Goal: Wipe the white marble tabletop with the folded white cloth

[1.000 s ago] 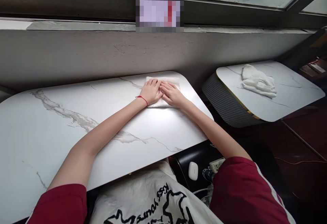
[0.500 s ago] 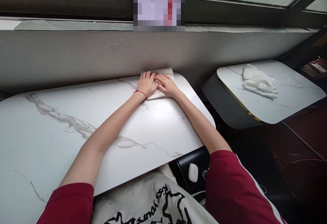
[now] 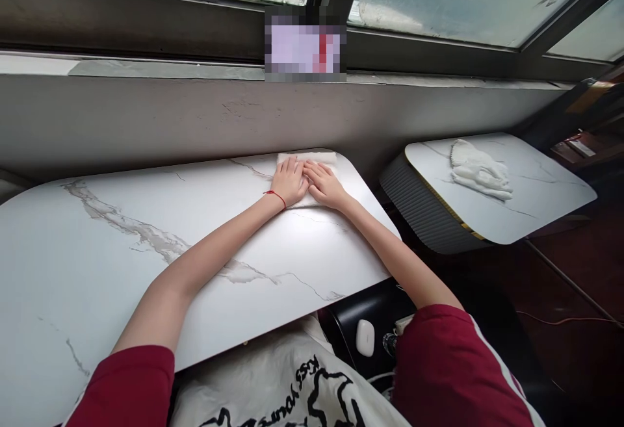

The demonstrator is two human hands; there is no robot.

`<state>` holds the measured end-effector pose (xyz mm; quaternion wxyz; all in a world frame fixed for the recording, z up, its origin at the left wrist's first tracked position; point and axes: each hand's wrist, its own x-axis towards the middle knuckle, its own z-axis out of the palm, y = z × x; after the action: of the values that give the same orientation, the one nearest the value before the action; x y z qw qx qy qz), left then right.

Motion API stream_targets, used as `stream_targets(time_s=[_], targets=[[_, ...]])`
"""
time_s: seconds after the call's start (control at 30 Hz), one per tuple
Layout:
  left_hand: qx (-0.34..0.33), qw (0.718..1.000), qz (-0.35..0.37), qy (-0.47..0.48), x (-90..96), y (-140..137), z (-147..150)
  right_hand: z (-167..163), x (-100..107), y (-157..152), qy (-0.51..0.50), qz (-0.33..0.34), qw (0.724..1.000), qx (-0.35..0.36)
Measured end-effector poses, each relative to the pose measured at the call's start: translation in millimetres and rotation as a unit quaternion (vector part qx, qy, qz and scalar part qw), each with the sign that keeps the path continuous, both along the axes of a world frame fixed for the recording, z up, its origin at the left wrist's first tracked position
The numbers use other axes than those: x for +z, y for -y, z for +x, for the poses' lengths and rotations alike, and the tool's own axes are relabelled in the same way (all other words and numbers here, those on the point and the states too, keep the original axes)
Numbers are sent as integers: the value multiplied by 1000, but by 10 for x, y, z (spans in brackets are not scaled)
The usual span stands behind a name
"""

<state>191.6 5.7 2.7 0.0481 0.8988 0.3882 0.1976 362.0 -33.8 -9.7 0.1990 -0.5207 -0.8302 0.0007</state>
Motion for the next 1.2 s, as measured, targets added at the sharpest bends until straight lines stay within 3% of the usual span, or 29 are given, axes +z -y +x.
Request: stream_targets(time_s=[0.2,0.47,0.6,0.9,1.2], targets=[[-53,997,23,-45,25,414,154,140,-13,588,20,12,999,-26],[-124,984,62,-110,55,1358,308,397,35,1654,62,28,998,-4],[-141,980,74,-119,46,1631,340,434,45,1957,66,22,997,-15],[-157,980,58,-104,35,1475,344,439,50,1810,44,29,998,-18],[-154,984,38,-74,19,770,325,530,28,1118,37,-2,999,-33]])
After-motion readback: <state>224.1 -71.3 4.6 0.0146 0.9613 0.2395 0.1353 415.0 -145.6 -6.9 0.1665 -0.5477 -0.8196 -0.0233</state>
